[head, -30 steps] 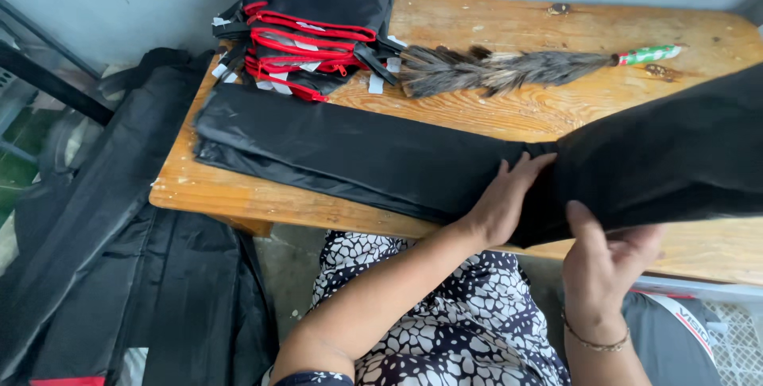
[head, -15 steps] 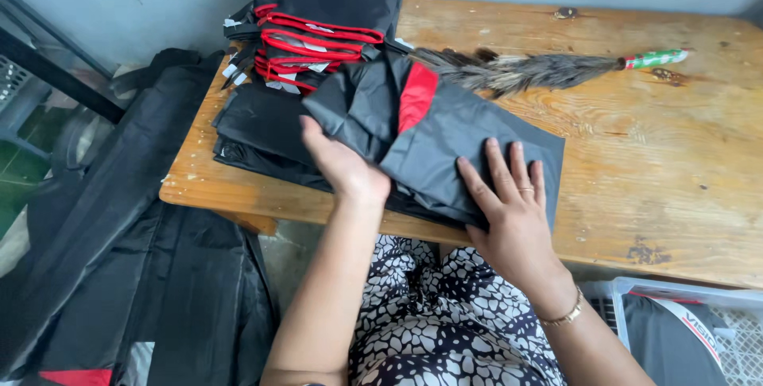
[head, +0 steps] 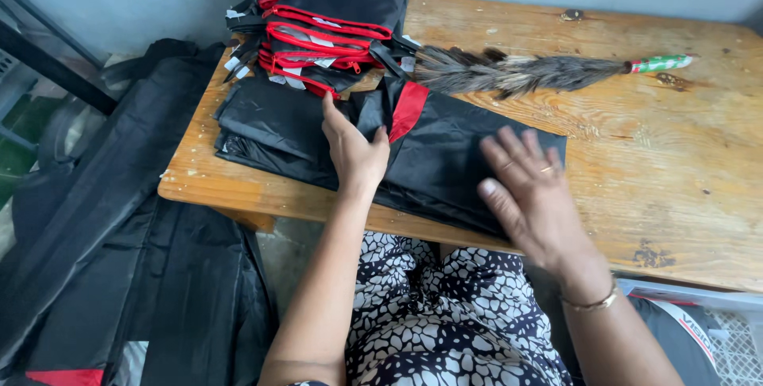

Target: The person uses a feather duster to wipe a black fabric item on a wooden table, then folds the fabric into a compact rectangular shape. The duster is set aside, and the person smooths and folds the fabric multiple times until it is neatly stacked.

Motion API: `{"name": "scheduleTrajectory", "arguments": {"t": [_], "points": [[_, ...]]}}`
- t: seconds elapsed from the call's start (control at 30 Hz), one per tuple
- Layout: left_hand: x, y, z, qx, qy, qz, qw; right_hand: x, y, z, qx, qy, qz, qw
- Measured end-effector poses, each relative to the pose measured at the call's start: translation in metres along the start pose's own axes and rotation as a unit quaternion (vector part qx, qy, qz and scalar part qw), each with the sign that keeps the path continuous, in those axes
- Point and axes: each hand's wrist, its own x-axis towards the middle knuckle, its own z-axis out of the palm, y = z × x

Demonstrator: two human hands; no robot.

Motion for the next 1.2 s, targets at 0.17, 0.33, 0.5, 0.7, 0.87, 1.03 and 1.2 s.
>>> {"name": "scheduleTrajectory", "arguments": {"t": [0.17, 0.33, 0.5, 0.7, 0.87, 1.03, 1.2], "points": [[0.006, -0.011, -0.002, -0.016, 0.005, -0.012, 1.0, 0.034, 0.086, 0.023, -0.042, 0.039, 0.047, 0.997], [0.005, -0.012, 0.003, -0.018, 0.016, 0.001, 1.0, 0.07, 0.141, 0.049, 0.024, -0.035, 0.146, 0.988], [-0.007, -0.008, 0.009, 0.026, -0.029, 0.021, 0.999, 0.08, 0.105, 0.016, -0.077, -0.092, 0.248, 0.961], [-0.027, 0.012, 0.008, 0.203, -0.033, 0.158, 0.966, 0.07, 0.103, -0.03, -0.186, -0.123, 0.243, 0.944], [-0.016, 0.067, 0.009, 0.172, 0.013, 0.383, 0.907, 0.051, 0.144, -0.017, -0.234, -0.07, 0.156, 0.957], [0.008, 0.103, 0.057, 0.122, -0.175, 0.506, 0.836, 0.042, 0.156, 0.001, -0.298, 0.026, 0.052, 0.953], [0.031, 0.109, 0.092, 0.339, -0.463, 0.207, 0.792, 0.04, 0.164, 0.012, -0.285, 0.054, 0.045, 0.956]]}}
